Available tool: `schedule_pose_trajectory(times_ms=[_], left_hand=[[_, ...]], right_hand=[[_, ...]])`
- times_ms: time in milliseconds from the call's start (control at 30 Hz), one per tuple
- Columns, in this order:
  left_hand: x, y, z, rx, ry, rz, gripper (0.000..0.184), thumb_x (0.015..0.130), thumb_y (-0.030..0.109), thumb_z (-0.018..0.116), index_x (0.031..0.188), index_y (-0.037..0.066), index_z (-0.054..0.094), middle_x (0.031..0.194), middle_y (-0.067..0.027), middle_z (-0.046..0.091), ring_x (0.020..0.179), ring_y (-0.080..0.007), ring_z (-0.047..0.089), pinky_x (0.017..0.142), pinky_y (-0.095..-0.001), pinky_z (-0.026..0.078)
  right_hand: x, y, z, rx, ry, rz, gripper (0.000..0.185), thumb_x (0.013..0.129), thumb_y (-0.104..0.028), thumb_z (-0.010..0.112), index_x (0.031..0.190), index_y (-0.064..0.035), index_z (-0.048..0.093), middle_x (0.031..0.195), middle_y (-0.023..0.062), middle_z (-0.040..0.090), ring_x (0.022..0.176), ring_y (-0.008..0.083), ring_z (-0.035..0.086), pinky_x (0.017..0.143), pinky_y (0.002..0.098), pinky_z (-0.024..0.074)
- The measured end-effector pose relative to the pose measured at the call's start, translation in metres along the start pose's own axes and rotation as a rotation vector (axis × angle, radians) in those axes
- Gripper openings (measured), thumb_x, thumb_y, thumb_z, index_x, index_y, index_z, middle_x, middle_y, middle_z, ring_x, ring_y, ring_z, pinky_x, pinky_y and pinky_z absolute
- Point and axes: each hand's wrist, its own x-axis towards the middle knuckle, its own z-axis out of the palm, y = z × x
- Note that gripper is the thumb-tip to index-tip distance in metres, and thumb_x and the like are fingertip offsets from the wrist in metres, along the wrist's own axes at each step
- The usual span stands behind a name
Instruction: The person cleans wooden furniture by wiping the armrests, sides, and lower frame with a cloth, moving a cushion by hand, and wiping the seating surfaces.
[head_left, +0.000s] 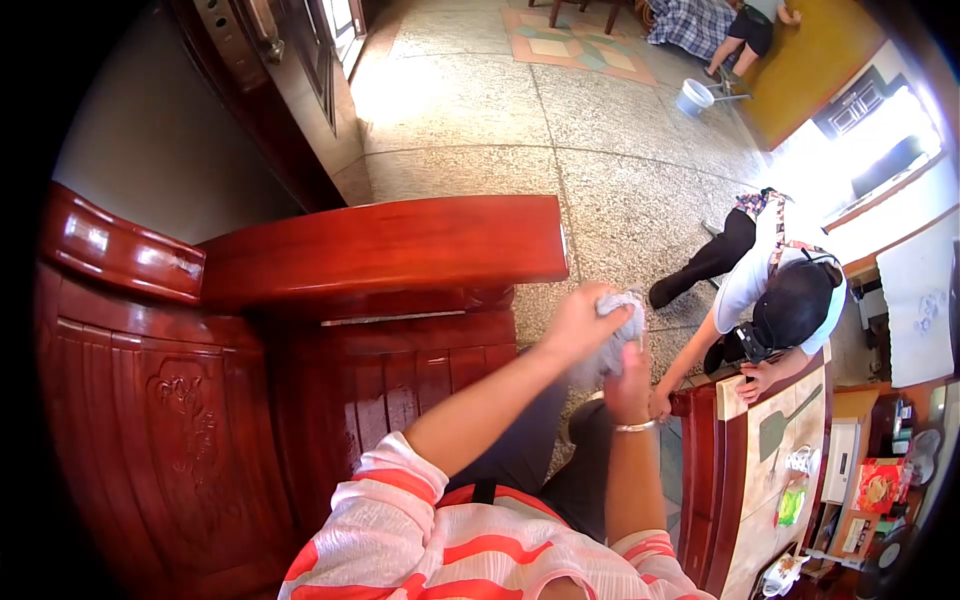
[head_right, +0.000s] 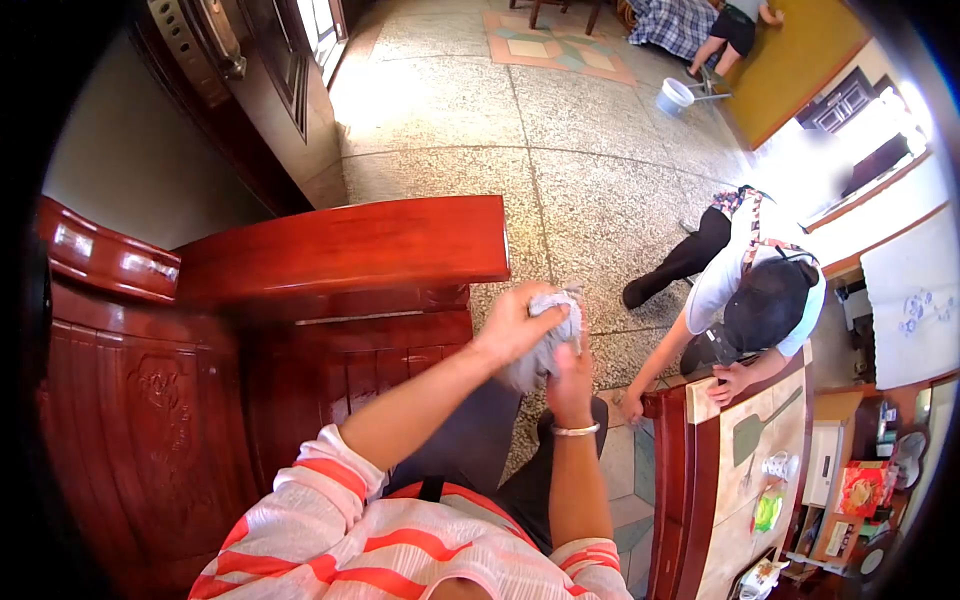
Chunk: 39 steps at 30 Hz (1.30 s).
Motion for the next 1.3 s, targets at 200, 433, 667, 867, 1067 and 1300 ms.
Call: schedule_pose_trajectory(times_ms=[200, 433, 667, 867, 1067, 1300], left_hand=[[-0.021, -0.008, -0.013, -0.119, -0.342, 0.034, 0.063, 0.091, 0.039, 0.038, 0.136, -0.001, 0.018, 0.14, -0.0214, 0.02, 0.131, -0.0281, 0.018, 0.106, -0.033, 0.015], [-0.026, 0.001, -0.164, 0.969, 0.579, 0.559, 0.032, 0.076, 0.013, 0.059, 0.107, 0.006, 0.057, 0.113, -0.013, 0.054, 0.116, -0.0325, 0.04, 0.097, -0.0444, 0.031], [-0.028, -0.033, -0.222, 1.214, 0.676, 0.253, 0.03, 0.08, 0.017, 0.056, 0.108, 0.007, 0.056, 0.117, -0.0088, 0.051, 0.121, -0.0318, 0.034, 0.097, -0.0533, 0.028], [-0.028, -0.031, -0.223, 1.185, 0.654, 0.27, 0.028, 0.078, 0.014, 0.058, 0.105, 0.006, 0.057, 0.115, -0.0084, 0.052, 0.12, -0.0322, 0.035, 0.096, -0.0535, 0.03], [-0.029, -0.031, -0.222, 1.189, 0.66, 0.281, 0.026, 0.078, 0.014, 0.058, 0.103, 0.006, 0.058, 0.114, -0.0083, 0.053, 0.119, -0.032, 0.036, 0.096, -0.0528, 0.031], [-0.029, -0.033, -0.221, 1.179, 0.675, 0.329, 0.023, 0.079, 0.012, 0.056, 0.101, 0.005, 0.059, 0.114, -0.008, 0.053, 0.119, -0.0322, 0.036, 0.095, -0.052, 0.032]], right_hand=[[0.01, 0.009, -0.018, -0.021, 0.194, 0.188, 0.037, 0.077, -0.006, 0.059, 0.111, 0.0031, 0.05, 0.103, 0.0079, 0.057, 0.091, 0.0164, 0.055, 0.079, 0.028, 0.044], [0.082, -0.01, 0.017, -0.255, -0.021, 0.072, 0.035, 0.072, -0.006, 0.064, 0.105, 0.0026, 0.056, 0.107, 0.0106, 0.057, 0.094, 0.0166, 0.056, 0.08, 0.0294, 0.0448], [0.131, -0.005, 0.073, -1.274, -0.323, -0.335, 0.039, 0.07, -0.02, 0.066, 0.106, -0.008, 0.058, 0.11, 0.0131, 0.053, 0.099, 0.0286, 0.054, 0.084, 0.0356, 0.0442], [0.182, 0.008, 0.103, -1.459, -0.374, -0.386, 0.034, 0.072, -0.023, 0.063, 0.103, -0.0089, 0.059, 0.107, 0.0112, 0.053, 0.093, 0.0286, 0.054, 0.082, 0.0373, 0.0444], [0.121, 0.0, 0.057, -1.223, -0.422, -0.481, 0.034, 0.072, -0.025, 0.063, 0.102, -0.0099, 0.06, 0.108, 0.0112, 0.053, 0.093, 0.0298, 0.055, 0.08, 0.0366, 0.0448], [0.063, -0.002, -0.003, -1.236, -0.305, -0.426, 0.037, 0.062, -0.011, 0.071, 0.098, -0.0122, 0.063, 0.109, 0.011, 0.054, 0.096, 0.0266, 0.056, 0.081, 0.0323, 0.0465]])
